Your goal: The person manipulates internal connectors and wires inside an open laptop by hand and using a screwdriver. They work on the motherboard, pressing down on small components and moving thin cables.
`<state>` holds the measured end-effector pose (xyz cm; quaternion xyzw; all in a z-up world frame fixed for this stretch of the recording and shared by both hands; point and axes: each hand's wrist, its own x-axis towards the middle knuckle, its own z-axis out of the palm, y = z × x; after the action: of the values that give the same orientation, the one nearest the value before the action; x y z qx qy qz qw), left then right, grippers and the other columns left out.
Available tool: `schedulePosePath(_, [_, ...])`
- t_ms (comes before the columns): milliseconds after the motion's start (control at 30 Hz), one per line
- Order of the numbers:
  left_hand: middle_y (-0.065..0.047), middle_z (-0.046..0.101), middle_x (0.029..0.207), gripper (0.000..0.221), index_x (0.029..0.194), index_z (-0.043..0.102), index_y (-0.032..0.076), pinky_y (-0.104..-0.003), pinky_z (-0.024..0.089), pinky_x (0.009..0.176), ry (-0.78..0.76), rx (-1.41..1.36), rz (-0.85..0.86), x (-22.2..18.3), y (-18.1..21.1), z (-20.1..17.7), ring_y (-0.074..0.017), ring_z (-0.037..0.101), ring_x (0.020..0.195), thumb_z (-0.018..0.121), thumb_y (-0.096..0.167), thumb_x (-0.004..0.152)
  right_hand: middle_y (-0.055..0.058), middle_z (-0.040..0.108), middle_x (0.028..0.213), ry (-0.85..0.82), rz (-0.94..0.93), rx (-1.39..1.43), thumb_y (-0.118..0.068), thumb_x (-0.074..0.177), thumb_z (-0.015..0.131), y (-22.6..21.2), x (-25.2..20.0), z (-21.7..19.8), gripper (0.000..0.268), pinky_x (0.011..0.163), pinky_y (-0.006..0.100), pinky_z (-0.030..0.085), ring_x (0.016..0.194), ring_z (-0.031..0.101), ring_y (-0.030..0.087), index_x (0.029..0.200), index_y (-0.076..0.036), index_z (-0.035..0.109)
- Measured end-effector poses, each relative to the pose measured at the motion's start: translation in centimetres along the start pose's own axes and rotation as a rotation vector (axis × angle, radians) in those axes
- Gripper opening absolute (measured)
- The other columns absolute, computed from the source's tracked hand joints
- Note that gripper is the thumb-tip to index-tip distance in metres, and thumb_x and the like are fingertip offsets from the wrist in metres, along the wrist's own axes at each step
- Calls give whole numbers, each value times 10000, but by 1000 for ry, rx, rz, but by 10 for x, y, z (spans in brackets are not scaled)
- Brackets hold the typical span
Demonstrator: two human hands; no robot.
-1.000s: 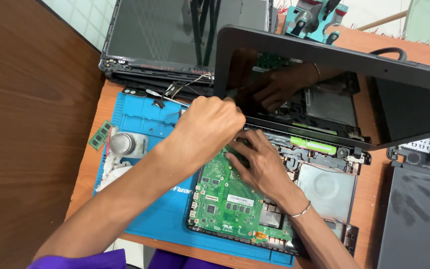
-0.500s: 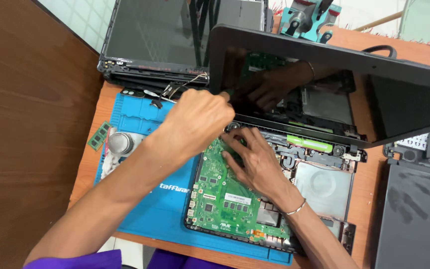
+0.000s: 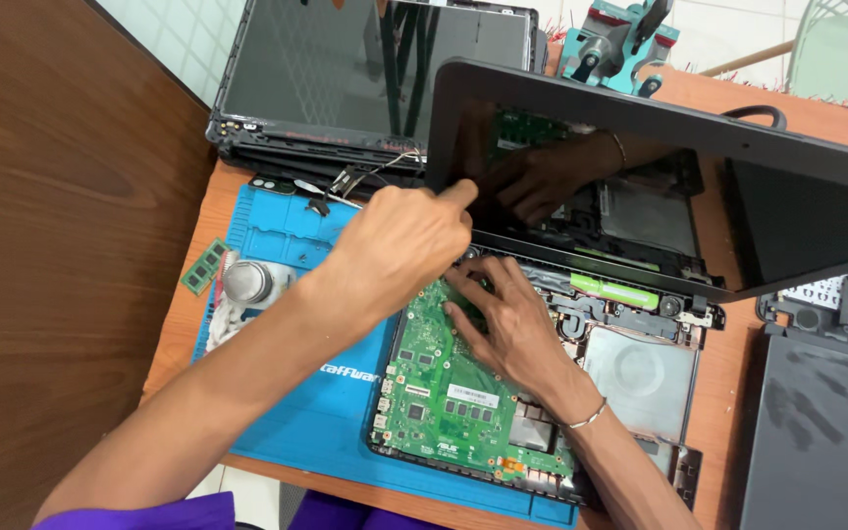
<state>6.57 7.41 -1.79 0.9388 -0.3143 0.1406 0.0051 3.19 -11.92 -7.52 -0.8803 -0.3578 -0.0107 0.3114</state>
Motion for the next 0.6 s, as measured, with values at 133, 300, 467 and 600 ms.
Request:
schedulePosePath(133, [-97,676,1010,74,630,715,52,-332,560,523,-1,35,42,5,4,-1,-216,706,724,734,124,636,144,609,1124,11,4,22,-136,878,746,1,0,0,341,839,429,524,1006,579,317,1182,11,699])
schedulePosePath(300, [-96,665,960,90,647,724,54,-331,562,553,-55,44,14,6,9,4,-216,703,739,738,130,693,154,604,1102,3,14,29,-148,874,760,3,-2,1,316,847,435,521,986,576,323,1140,12,702])
schedulePosePath(467, [-113,657,946,61,698,733,55,-323,568,557,-186,77,-45,10,14,8,-218,717,723,740,115,704,156,603,1130,42,-1,81,-158,870,771,6,-3,2,326,882,429,525,1029,591,321,1136,12,691])
schedulePosePath(600, [-90,669,988,150,725,749,32,-273,565,518,-14,223,-8,7,18,5,-176,714,686,738,112,599,165,593,1108,19,23,55,-163,869,785,7,-5,2,332,880,440,521,1012,588,334,1129,21,691])
